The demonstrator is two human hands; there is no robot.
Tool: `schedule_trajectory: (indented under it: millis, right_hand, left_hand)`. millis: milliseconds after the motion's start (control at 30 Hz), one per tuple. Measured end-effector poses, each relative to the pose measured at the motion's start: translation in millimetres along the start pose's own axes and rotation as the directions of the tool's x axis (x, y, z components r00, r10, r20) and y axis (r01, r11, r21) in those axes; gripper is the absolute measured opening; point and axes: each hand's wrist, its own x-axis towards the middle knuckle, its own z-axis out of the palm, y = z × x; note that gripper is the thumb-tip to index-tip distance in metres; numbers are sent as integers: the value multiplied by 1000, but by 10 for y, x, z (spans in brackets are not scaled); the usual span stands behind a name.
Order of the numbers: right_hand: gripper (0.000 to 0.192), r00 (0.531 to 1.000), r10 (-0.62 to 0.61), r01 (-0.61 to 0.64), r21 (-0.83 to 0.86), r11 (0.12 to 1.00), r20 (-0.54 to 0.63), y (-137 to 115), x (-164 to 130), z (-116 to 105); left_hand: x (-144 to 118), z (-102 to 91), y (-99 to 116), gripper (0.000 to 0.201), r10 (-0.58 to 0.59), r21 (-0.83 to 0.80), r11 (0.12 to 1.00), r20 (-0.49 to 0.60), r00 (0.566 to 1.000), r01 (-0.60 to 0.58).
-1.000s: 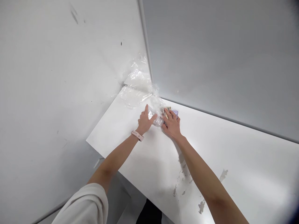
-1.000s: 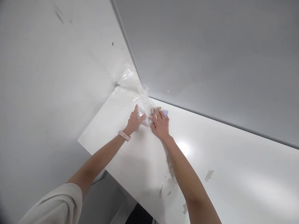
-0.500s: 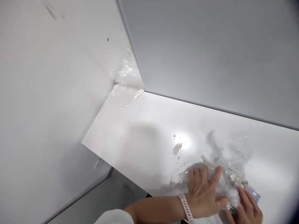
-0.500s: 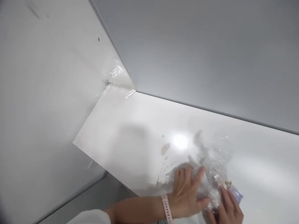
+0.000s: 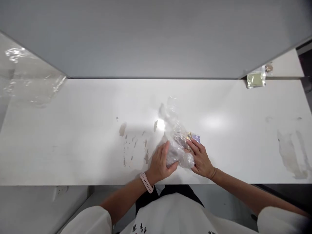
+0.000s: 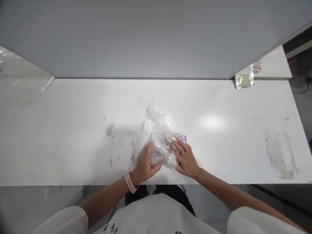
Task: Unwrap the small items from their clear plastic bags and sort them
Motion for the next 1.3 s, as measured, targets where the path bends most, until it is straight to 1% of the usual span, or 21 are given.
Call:
schedule_trajectory:
  millis: [67,167,333,533,667,800,900,967,1033,1100,1133,1233,1300]
  right_hand:
    - [62,1000,-6,6,3,1000,-1,1,-9,-8]
    - [63,1000,-5,5,9,1000,-5,3,-2,-22]
    - [63,999,-27,29,38,999,-34,5,29,-40]
    - [63,994,-53,56,25,998,-91,14,35,-14]
    - [56,989,-63,63,-6,998,-134,12,33,27]
    - [42,988,-59,52,-54,997,-142,14,31,79]
    - [44,988,-43,35,-54,998,-147,39,47,102]
    - [49,988,-22,18,-29,999,-151,58,59,113]
    - [54,988,11,-10,7,1000,-157,74,61,125]
    - [58,984,62,-56,40,998,-170,85,42,132]
    - [59,980,92,-84,52,995,-176,88,20,131]
    - [60,966,170,-159,70,985,-193,98,-96,111]
    - [59,958,205,-195,69,978,-201,108,-193,86]
  left_hand:
    - [-36,56,59,91,-10,-3,1000,-28,1000,10]
    - [-42,86,94,91,-11,-11,1000,-42,999,11]
    - [-25,67,89,90,-9,-30,1000,-45,999,7]
    - [-21,88,73,89,-12,-59,998,-59,998,9]
    - [-20,113,52,89,-27,-53,998,-83,996,23]
    - [-20,136,75,84,-43,-28,999,-124,991,39]
    - [-7,156,135,85,-56,15,998,-157,986,59]
    - [-5,187,187,85,-76,-19,997,-207,975,74]
    - [-13,240,245,84,-127,-104,990,-305,944,100]
    - [-31,306,307,84,-230,-203,966,-409,883,157]
    - [-45,339,339,85,-285,-250,950,-444,849,188]
    - [-116,412,424,86,-405,-364,900,-489,773,241]
    - [-181,431,463,84,-472,-462,855,-502,725,237]
